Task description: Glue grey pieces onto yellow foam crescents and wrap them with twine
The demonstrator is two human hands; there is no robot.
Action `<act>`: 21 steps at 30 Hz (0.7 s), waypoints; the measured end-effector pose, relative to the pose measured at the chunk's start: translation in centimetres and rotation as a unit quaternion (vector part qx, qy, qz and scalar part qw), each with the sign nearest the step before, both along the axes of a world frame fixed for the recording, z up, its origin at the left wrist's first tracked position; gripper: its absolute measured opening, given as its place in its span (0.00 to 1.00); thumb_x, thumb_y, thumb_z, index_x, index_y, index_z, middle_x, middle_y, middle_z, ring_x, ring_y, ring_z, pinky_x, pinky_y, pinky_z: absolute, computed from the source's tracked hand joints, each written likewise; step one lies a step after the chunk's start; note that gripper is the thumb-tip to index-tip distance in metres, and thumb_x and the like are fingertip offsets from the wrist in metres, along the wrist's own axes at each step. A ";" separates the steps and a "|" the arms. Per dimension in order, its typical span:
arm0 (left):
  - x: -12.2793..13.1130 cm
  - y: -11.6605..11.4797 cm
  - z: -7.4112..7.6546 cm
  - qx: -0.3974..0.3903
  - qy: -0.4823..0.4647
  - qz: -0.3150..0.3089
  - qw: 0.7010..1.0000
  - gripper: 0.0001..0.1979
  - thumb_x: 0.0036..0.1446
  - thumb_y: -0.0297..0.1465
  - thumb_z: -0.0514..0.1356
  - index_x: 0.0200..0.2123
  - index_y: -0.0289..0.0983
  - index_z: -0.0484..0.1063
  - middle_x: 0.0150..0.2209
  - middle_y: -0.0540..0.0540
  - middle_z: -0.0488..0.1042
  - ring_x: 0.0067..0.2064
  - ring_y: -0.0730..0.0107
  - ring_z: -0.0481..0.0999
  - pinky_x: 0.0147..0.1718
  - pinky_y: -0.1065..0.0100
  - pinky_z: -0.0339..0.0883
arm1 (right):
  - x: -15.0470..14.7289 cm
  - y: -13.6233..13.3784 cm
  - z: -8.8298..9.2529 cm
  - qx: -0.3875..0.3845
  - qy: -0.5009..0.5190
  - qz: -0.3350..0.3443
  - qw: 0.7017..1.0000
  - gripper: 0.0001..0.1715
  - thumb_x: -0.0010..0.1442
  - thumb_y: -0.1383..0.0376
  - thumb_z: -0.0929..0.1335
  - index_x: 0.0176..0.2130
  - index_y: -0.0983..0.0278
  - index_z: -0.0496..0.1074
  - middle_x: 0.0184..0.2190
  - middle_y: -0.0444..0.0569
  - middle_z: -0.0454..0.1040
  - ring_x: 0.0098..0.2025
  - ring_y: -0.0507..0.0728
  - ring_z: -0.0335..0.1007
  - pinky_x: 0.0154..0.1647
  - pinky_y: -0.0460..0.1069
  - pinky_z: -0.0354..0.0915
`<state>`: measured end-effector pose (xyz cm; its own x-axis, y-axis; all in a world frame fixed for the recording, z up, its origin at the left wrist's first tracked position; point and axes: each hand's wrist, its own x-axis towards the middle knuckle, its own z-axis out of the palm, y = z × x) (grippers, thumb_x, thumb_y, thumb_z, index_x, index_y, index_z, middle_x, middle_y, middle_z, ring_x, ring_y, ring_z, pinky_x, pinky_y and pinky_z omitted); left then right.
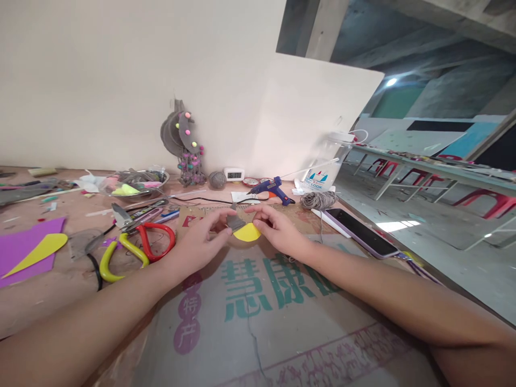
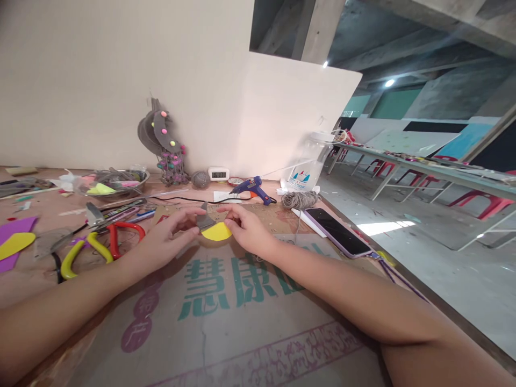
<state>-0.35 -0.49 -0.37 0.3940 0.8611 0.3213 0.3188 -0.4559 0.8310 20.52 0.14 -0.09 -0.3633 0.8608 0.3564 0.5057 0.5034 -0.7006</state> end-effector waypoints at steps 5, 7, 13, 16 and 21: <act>0.2 -0.5 0.3 0.058 0.086 0.020 0.994 0.17 0.51 0.29 0.55 0.47 0.40 0.67 0.41 0.49 0.73 0.44 0.69 0.71 0.46 0.66 0.64 | 0.1 0.4 -0.2 -0.013 0.030 -0.012 0.999 0.15 0.59 0.67 0.60 0.47 0.65 0.63 0.25 0.41 0.60 0.26 0.50 0.56 0.29 0.46 0.56; 0.1 -0.5 0.4 0.066 0.089 0.024 0.994 0.16 0.52 0.30 0.55 0.45 0.40 0.68 0.42 0.49 0.74 0.43 0.70 0.71 0.46 0.67 0.65 | 0.1 0.4 -0.2 -0.013 0.026 -0.006 1.000 0.14 0.59 0.68 0.60 0.46 0.64 0.64 0.25 0.41 0.60 0.26 0.50 0.56 0.29 0.46 0.56; 0.1 -0.2 0.4 0.060 0.084 0.032 0.994 0.13 0.53 0.32 0.55 0.43 0.40 0.71 0.39 0.50 0.75 0.41 0.70 0.73 0.44 0.68 0.67 | 0.1 0.3 -0.2 -0.007 0.017 0.000 1.000 0.13 0.59 0.68 0.60 0.45 0.64 0.64 0.25 0.41 0.60 0.26 0.50 0.56 0.28 0.46 0.56; 0.1 -0.3 0.5 0.058 0.083 0.034 0.994 0.13 0.53 0.31 0.55 0.42 0.40 0.71 0.38 0.50 0.76 0.40 0.70 0.74 0.43 0.67 0.68 | 0.1 0.2 -0.2 -0.005 0.019 0.000 1.000 0.13 0.59 0.68 0.60 0.45 0.63 0.64 0.25 0.41 0.60 0.26 0.50 0.56 0.28 0.46 0.55; 0.2 -0.4 0.6 0.049 0.082 0.038 0.995 0.14 0.52 0.28 0.54 0.42 0.39 0.72 0.40 0.49 0.76 0.41 0.70 0.74 0.44 0.68 0.68 | 0.0 0.2 -0.2 -0.006 0.014 -0.005 1.000 0.13 0.59 0.68 0.60 0.45 0.64 0.65 0.25 0.42 0.60 0.26 0.49 0.56 0.28 0.45 0.56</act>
